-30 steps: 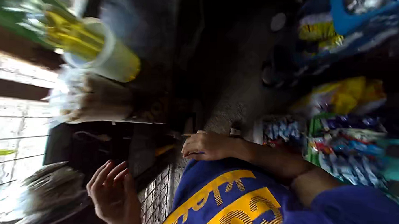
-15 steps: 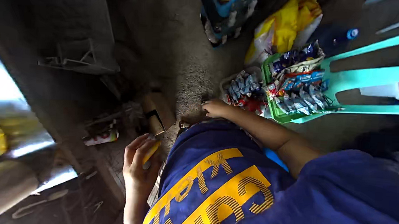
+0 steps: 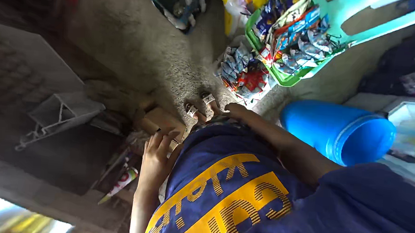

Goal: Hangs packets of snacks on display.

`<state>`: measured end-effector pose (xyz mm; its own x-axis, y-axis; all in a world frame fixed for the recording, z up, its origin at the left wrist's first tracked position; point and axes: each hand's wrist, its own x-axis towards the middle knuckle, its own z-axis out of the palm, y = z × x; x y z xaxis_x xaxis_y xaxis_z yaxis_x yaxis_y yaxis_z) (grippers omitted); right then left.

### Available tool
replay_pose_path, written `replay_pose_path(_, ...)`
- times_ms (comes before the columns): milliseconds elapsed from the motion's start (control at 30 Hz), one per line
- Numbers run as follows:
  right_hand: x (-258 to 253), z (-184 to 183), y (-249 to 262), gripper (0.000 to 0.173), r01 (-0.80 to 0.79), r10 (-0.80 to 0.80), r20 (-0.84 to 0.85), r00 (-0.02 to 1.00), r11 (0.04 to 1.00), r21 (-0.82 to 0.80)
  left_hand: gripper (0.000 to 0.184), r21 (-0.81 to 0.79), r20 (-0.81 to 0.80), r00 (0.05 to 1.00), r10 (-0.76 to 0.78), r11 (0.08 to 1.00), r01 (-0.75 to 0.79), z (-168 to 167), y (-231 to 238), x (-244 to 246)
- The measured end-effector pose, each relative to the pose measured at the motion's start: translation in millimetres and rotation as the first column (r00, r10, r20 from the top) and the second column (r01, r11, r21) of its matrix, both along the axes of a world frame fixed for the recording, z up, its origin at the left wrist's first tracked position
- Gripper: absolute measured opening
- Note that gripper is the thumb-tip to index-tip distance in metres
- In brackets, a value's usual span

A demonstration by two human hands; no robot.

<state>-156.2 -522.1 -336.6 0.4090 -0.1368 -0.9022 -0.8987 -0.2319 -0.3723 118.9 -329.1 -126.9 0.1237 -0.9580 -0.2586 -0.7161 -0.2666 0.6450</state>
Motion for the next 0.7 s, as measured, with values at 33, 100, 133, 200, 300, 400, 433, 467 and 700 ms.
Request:
replay_pose_path(33, -6.0, -6.8, 9.4, 0.047, 0.081, -0.081, 0.008, 0.997, 0.997, 0.019, 0.048, -0.008, -0.023, 1.000, -0.008, 1.000, 0.008, -4.6, -4.3, 7.3)
replay_pose_path(100, -12.0, -12.4, 32.7, 0.053, 0.245, -0.251, 0.043, 0.967, 0.963, 0.110, 0.070, 0.017, -0.090, 0.996, 0.008, 1.000, -0.007, -15.7, -11.3, 21.0)
replay_pose_path(133, -12.3, -12.8, 46.6, 0.055, 0.296, -0.309, 0.057, 0.949, 0.939, 0.174, 0.078, 0.054, -0.127, 0.991, 0.033, 0.998, -0.026, -22.4, -14.2, 26.3)
replay_pose_path(200, -11.4, -18.0, 69.1, 0.059, 0.347, -0.374, 0.045, 0.926, 0.893, 0.288, 0.086, 0.167, -0.208, 0.972, 0.111, 0.983, -0.076, -40.3, -18.0, 33.8)
replay_pose_path(300, -15.1, -29.4, 87.4, 0.062, 0.451, -0.475, 0.005, 0.880, 0.838, 0.307, 0.074, 0.417, -0.294, 0.930, 0.219, 0.905, -0.082, -72.1, -15.2, 38.8)
replay_pose_path(400, -21.0, -26.0, 92.3, 0.058, 0.531, -0.563, 0.008, 0.826, 0.783, 0.324, 0.058, 0.565, -0.324, 0.928, 0.185, 0.825, 0.033, -95.2, -13.2, 33.9)
replay_pose_path(433, -23.5, -26.4, 92.9, 0.056, 0.553, -0.587, 0.006, 0.810, 0.766, 0.326, 0.057, 0.574, -0.333, 0.931, 0.153, 0.816, 0.071, -101.0, -11.8, 30.5)
replay_pose_path(467, -26.5, -29.6, 92.5, 0.054, 0.569, -0.601, -0.001, 0.799, 0.757, 0.321, 0.055, 0.569, -0.339, 0.933, 0.122, 0.816, 0.100, -106.7, -10.0, 27.1)
replay_pose_path(700, -70.6, -84.2, 51.0, 0.045, 0.624, -0.614, -0.108, 0.782, 0.775, 0.105, 0.048, 0.674, -0.219, 0.975, 0.031, 0.728, 0.128, -138.6, -13.7, 13.7)
